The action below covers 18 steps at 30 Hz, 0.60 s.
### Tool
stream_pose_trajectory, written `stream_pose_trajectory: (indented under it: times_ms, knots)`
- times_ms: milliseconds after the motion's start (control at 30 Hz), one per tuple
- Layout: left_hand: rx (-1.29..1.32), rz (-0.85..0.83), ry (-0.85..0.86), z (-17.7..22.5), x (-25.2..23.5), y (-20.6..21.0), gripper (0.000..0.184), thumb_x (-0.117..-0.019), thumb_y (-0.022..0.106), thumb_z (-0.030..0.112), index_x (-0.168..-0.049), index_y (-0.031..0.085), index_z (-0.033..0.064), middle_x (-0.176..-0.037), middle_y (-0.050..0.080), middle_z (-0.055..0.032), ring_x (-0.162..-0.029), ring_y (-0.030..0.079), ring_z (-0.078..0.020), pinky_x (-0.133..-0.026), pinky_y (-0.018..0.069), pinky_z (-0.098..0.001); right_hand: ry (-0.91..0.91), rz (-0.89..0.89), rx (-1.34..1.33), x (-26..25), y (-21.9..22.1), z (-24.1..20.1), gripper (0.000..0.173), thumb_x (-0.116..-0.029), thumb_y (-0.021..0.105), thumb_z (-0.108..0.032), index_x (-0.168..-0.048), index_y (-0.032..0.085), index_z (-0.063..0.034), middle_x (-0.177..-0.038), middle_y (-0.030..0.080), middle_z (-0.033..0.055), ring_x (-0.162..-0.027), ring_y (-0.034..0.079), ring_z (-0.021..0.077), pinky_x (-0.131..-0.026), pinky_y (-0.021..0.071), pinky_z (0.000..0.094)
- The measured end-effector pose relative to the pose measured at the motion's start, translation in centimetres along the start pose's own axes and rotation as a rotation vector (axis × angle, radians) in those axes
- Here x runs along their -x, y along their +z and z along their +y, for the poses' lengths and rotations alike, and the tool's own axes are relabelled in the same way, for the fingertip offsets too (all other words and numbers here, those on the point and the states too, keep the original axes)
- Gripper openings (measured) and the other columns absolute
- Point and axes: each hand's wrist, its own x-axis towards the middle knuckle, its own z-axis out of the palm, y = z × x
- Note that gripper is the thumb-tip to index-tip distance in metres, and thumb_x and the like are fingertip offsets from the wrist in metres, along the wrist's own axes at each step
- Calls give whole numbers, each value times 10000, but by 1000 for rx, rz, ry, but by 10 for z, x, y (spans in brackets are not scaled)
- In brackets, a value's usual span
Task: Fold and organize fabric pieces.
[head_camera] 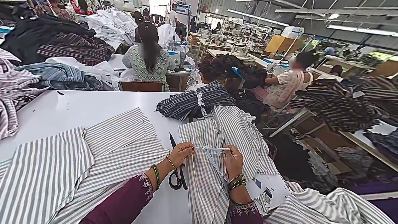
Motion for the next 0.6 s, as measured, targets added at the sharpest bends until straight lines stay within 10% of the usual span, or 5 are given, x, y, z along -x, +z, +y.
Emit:
stream_pose_trajectory:
  times_ms: [100, 267, 367, 433, 600]
  knots:
    - [-344, -129, -11, 18, -4, -4, 246, -1029, 459, 112, -915, 638, -13, -780, 578, 39, -661, 506, 17, -651, 440, -171, -342, -103, 217, -2, -4, -8, 275, -946, 588, -136, -870, 724, 91, -1098, 699, 267, -1077, 652, 449, -967, 467, 617]
    - [-740, -407, 54, 53, -13, 21, 352, -1084, 432, 141, -946, 648, -100, -813, 620, -168, -743, 569, -213, -722, 454, -370, -543, -166, 351, -9, 2, -31, 365, -960, 538, -210, -814, 759, 42, -980, 737, 233, -982, 694, 477, -1008, 376, 744]
    - [-717, -317, 142, 37, -10, 11, 347, -1066, 444, 119, -873, 630, -102, -757, 588, -160, -715, 554, -211, -701, 446, -362, -339, -107, 273, -22, -4, -24, 357, -989, 472, -99, -895, 717, 142, -864, 700, 272, -871, 690, 431, -906, 479, 631]
    - [-688, -224, 125, 26, -4, -6, 348, -1059, 454, 109, -919, 663, -132, -823, 655, -200, -774, 618, -230, -766, 496, -392, 20, 2, 87, -32, -20, -21, 401, -1075, 376, -99, -1013, 634, 201, -834, 649, 203, -801, 629, 223, -829, 514, 414]
    - [-165, 248, -134, 9, 9, -59, 270, -1074, 370, 63, -902, 574, 25, -716, 546, 67, -610, 528, 4, -652, 496, -188, 479, 291, -523, -50, -72, 37, 280, -1098, 305, -234, -887, 471, -155, -632, 541, -99, -556, 576, 35, -568, 543, 241]
